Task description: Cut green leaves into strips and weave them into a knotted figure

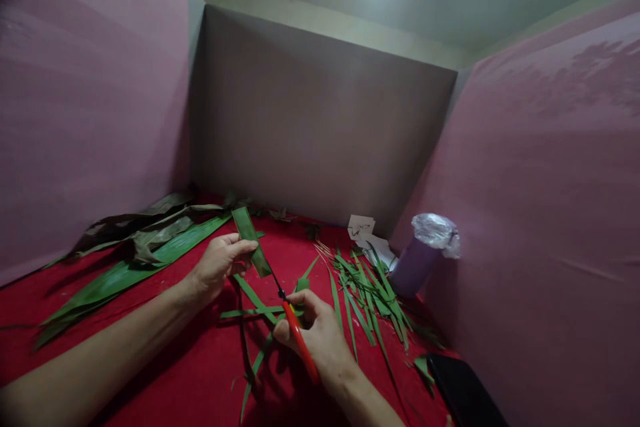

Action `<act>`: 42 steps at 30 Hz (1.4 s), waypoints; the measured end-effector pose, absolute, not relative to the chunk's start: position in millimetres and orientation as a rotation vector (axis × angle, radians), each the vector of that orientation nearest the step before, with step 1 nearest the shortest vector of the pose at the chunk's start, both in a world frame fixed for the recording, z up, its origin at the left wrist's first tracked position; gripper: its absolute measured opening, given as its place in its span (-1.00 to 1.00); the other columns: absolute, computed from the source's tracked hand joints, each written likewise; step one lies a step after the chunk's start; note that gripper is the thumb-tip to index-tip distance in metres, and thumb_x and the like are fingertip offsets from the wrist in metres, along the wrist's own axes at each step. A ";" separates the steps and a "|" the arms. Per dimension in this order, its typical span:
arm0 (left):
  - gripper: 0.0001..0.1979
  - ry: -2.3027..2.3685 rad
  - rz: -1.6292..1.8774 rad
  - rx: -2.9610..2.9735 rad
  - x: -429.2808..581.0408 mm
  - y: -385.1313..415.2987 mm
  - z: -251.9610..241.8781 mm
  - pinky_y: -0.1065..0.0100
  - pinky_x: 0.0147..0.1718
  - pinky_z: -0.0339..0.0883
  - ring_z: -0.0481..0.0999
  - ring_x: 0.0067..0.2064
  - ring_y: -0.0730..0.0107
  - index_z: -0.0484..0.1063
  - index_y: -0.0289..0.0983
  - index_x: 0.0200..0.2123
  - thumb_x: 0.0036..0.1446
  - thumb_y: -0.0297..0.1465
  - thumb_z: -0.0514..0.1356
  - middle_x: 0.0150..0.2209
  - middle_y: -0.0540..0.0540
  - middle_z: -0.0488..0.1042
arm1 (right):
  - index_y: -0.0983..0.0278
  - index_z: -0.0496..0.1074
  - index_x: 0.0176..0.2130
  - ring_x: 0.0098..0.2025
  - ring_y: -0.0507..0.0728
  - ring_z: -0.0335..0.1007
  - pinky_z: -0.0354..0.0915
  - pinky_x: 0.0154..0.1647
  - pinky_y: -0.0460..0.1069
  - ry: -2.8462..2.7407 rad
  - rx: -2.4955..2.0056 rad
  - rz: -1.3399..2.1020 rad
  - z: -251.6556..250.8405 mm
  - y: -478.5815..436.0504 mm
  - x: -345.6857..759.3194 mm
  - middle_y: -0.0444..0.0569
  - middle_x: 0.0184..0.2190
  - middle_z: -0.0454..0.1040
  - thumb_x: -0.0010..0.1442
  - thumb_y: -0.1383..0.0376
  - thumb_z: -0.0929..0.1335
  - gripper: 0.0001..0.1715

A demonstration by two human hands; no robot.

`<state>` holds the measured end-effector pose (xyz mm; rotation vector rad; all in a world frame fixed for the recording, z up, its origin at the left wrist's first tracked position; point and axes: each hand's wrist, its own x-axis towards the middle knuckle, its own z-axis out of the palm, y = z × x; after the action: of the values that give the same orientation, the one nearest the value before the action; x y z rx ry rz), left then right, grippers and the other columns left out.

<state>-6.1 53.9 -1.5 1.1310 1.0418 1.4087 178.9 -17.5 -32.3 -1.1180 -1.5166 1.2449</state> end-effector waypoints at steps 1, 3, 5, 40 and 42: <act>-0.83 1.044 1.409 1.128 -6.8 54.4 -1.3 0.50 -0.74 0.13 0.27 -0.67 0.55 0.29 -0.32 -0.60 -0.21 -0.37 0.23 -0.69 0.06 0.32 | 0.30 0.31 -0.35 -0.64 -0.10 -0.06 -0.05 -0.63 -0.17 -1.518 -1.100 1.245 -33.0 -17.5 178.6 -0.30 -0.66 0.12 -0.20 0.15 0.48 -0.55; -0.84 1.046 1.405 1.126 -7.4 55.3 -1.2 0.50 -0.74 0.13 0.27 -0.68 0.55 0.29 -0.32 -0.59 -0.21 -0.38 0.23 -0.68 0.05 0.33 | 0.30 0.31 -0.33 -0.63 -0.10 -0.07 -0.06 -0.63 -0.18 -1.513 -1.073 1.247 -34.6 -17.1 178.2 -0.29 -0.65 0.12 -0.18 0.17 0.47 -0.57; -0.85 1.046 1.396 1.126 -7.1 55.7 -1.6 0.50 -0.74 0.12 0.27 -0.68 0.55 0.30 -0.32 -0.58 -0.20 -0.39 0.23 -0.67 0.03 0.35 | 0.30 0.30 -0.33 -0.63 -0.11 -0.09 -0.06 -0.63 -0.18 -1.507 -1.069 1.264 -35.9 -16.5 178.4 -0.30 -0.66 0.12 -0.16 0.19 0.47 -0.58; -0.83 0.842 1.317 1.183 -2.7 56.0 -8.0 0.49 -0.69 0.21 0.32 -0.68 0.55 0.33 -0.34 -0.50 -0.25 -0.51 0.25 -0.68 0.05 0.39 | 0.29 0.27 -0.42 -0.76 -0.15 -0.10 -0.14 -0.77 -0.21 -1.317 -1.087 1.369 -32.3 -19.0 174.8 -0.34 -0.75 0.17 -0.24 0.19 0.49 -0.57; -0.82 0.833 1.317 1.181 -2.3 56.3 -8.6 0.48 -0.68 0.23 0.33 -0.68 0.54 0.32 -0.33 -0.49 -0.25 -0.50 0.25 -0.68 0.04 0.39 | 0.29 0.25 -0.42 -0.76 -0.15 -0.10 -0.14 -0.77 -0.21 -1.319 -1.098 1.365 -33.8 -18.6 174.4 -0.35 -0.75 0.17 -0.22 0.17 0.48 -0.57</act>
<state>-2.3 56.3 -8.6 1.1805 0.8334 1.3174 174.4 -18.6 -33.8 -1.0982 -1.3186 1.3652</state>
